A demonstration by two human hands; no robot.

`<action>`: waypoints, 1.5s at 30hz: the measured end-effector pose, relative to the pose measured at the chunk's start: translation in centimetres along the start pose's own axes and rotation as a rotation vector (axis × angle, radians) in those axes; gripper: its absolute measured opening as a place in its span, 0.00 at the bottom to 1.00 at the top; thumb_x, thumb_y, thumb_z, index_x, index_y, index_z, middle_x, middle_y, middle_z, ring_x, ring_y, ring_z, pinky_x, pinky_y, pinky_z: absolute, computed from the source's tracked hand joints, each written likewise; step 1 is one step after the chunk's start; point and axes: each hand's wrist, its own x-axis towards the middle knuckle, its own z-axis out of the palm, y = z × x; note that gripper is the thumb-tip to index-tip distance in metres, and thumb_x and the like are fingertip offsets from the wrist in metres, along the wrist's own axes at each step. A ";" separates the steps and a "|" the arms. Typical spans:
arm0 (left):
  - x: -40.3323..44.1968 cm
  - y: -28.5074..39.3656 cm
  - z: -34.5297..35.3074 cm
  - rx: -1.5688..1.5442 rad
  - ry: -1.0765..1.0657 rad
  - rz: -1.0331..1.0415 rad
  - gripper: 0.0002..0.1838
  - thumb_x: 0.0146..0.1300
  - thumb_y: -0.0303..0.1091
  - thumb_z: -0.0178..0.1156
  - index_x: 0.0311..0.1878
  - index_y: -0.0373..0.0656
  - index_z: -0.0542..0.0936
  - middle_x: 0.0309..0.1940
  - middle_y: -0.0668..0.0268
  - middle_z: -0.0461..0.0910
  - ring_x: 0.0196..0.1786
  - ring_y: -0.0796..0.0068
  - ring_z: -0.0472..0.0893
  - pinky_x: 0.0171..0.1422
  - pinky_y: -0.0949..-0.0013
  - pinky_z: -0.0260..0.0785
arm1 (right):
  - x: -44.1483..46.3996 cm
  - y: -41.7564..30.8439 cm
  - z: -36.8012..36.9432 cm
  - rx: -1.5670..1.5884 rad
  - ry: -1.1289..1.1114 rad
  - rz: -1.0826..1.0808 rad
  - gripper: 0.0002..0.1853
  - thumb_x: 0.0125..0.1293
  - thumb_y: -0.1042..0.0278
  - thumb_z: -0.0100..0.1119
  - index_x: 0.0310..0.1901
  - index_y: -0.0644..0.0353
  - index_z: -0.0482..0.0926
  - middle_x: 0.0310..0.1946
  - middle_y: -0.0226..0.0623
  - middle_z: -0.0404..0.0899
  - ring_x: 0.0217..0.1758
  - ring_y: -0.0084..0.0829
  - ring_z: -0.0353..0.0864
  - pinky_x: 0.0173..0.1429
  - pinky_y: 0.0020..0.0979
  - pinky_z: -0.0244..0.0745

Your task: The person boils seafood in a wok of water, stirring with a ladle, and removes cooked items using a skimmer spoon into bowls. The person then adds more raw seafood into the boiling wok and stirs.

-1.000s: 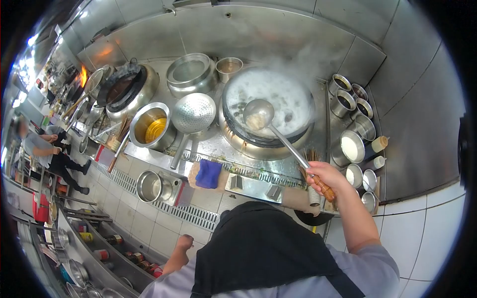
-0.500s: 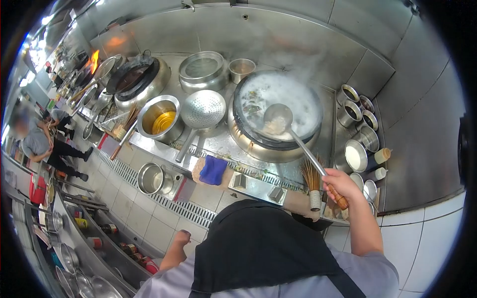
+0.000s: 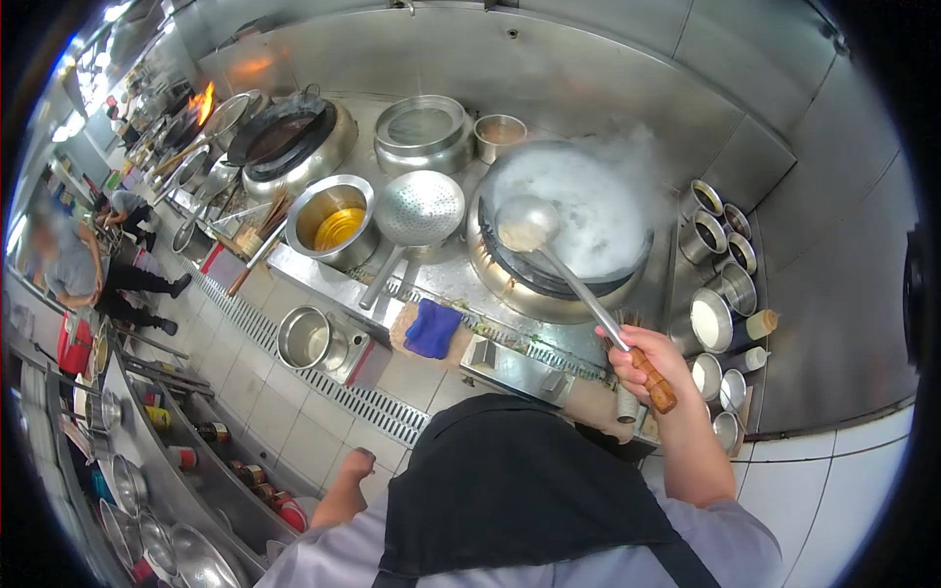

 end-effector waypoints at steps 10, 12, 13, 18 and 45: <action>-1.5 0.7 -0.3 -0.101 -0.056 -0.141 0.15 0.58 0.36 0.51 0.41 0.37 0.81 0.32 0.55 0.84 0.30 0.66 0.85 0.44 0.65 0.74 | 6.8 2.5 4.6 -0.045 -0.240 0.052 0.13 0.67 0.72 0.47 0.52 0.61 0.70 0.24 0.32 0.69 0.14 0.21 0.66 0.13 0.26 0.63; -1.3 -0.7 1.3 -0.107 -0.093 -0.114 0.12 0.57 0.34 0.55 0.40 0.39 0.82 0.33 0.56 0.84 0.36 0.65 0.85 0.46 0.64 0.75 | 8.1 3.7 5.4 -0.126 -0.155 0.079 0.07 0.63 0.73 0.49 0.43 0.61 0.71 0.23 0.31 0.70 0.15 0.23 0.68 0.15 0.28 0.64; -1.5 -0.8 1.1 -0.106 -0.095 -0.116 0.12 0.57 0.34 0.55 0.40 0.39 0.82 0.33 0.56 0.84 0.36 0.65 0.85 0.46 0.64 0.75 | 9.3 4.7 5.5 -0.124 -0.155 0.080 0.07 0.63 0.73 0.49 0.43 0.61 0.71 0.23 0.31 0.70 0.15 0.23 0.68 0.15 0.28 0.64; -3.3 1.3 0.0 0.414 -0.177 0.048 0.11 0.49 0.35 0.66 0.35 0.41 0.82 0.37 0.56 0.81 0.48 0.56 0.80 0.52 0.59 0.74 | 10.1 7.8 4.7 -1.075 0.058 -0.214 0.22 0.58 0.73 0.50 0.56 0.62 0.69 0.26 0.36 0.74 0.18 0.28 0.74 0.24 0.29 0.71; 4.3 38.4 -23.6 -0.276 0.313 0.633 0.13 0.61 0.36 0.56 0.45 0.38 0.80 0.41 0.50 0.79 0.46 0.53 0.79 0.51 0.59 0.71 | 10.6 -2.4 -7.6 -0.588 0.324 -0.232 0.06 0.57 0.77 0.51 0.37 0.62 0.73 0.17 0.28 0.69 0.13 0.23 0.67 0.18 0.27 0.65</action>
